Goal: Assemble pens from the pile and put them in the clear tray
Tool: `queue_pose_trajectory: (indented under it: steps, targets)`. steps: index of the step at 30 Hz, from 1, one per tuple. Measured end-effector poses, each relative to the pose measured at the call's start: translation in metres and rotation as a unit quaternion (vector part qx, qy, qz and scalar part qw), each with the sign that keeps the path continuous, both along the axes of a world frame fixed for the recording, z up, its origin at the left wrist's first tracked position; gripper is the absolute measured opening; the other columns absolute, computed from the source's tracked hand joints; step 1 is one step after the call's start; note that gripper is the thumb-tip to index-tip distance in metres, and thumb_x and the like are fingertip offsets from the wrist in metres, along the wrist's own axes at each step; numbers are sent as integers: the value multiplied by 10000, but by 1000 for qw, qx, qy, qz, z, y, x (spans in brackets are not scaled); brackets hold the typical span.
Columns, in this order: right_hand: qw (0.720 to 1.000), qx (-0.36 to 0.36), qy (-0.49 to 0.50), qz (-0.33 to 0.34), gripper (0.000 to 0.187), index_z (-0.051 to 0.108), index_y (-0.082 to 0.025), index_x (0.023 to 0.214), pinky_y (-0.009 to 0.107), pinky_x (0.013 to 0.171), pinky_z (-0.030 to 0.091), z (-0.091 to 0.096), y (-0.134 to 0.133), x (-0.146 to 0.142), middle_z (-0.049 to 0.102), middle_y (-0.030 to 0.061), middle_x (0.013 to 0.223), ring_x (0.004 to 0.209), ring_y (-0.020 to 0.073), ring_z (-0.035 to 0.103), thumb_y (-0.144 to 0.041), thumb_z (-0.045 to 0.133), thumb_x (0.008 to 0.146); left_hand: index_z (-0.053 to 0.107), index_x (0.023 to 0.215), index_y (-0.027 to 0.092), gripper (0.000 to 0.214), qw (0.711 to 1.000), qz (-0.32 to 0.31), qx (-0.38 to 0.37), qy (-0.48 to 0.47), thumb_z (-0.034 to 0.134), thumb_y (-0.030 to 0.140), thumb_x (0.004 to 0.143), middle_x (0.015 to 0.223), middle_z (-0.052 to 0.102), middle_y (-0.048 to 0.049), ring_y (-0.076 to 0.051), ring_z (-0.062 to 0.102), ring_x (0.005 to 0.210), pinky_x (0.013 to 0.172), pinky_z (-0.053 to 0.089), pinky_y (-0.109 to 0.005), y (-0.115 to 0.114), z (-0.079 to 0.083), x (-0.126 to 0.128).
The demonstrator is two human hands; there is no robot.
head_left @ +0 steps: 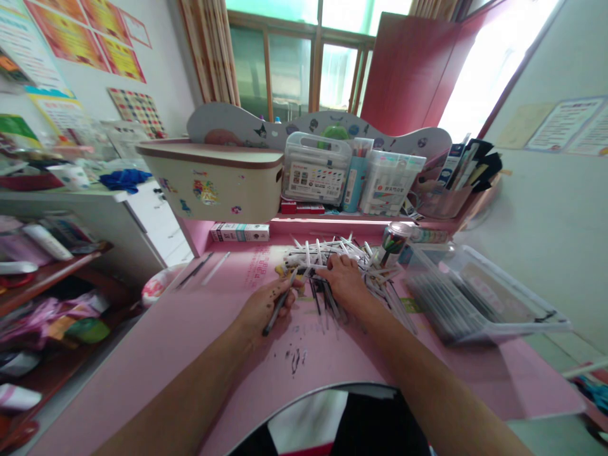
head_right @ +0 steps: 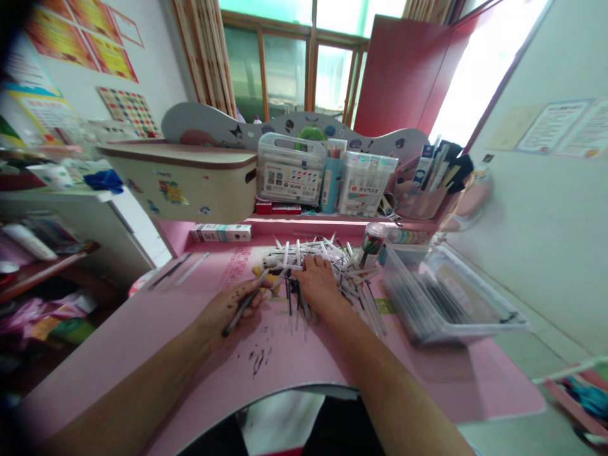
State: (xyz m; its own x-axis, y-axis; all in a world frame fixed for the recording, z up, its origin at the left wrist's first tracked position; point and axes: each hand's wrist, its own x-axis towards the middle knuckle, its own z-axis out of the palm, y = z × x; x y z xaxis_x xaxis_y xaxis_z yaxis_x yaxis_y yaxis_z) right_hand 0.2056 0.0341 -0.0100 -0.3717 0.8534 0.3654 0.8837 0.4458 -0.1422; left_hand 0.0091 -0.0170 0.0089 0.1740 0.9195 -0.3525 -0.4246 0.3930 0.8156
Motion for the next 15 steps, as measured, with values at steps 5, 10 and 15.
queue_pose_trajectory:
  steps: [5, 10, 15]
  targets:
    - [1000, 19, -5, -12, 187, 746, -252, 820, 430, 865, 374, -6, 5, 4, 620, 114, 1013, 990, 298, 483, -139, 609, 881, 682, 881, 139, 146, 999, -36, 3, 12, 652, 274, 835, 537, 490, 48, -36, 333, 344, 357, 239, -150, -2, -3, 2]
    - [998, 21, 58, 2, 184, 711, -219, 862, 435, 909, 399, 2, 5, 13, 630, 119, 1032, 983, 277, 504, -93, 576, 858, 674, 897, 138, 107, 996, -54, -4, 64, 624, 202, 828, 523, 528, 28, -55, 408, 348, 362, 255, -147, -2, -5, 6]
    - [948, -25, 314, 48, 174, 638, -195, 1013, 360, 824, 453, 15, -2, 17, 614, 45, 903, 851, 203, 556, -166, 565, 857, 666, 969, 148, 151, 996, -50, 3, 75, 627, 215, 840, 570, 545, 25, -66, 457, 394, 391, 314, -152, -6, -9, 9]
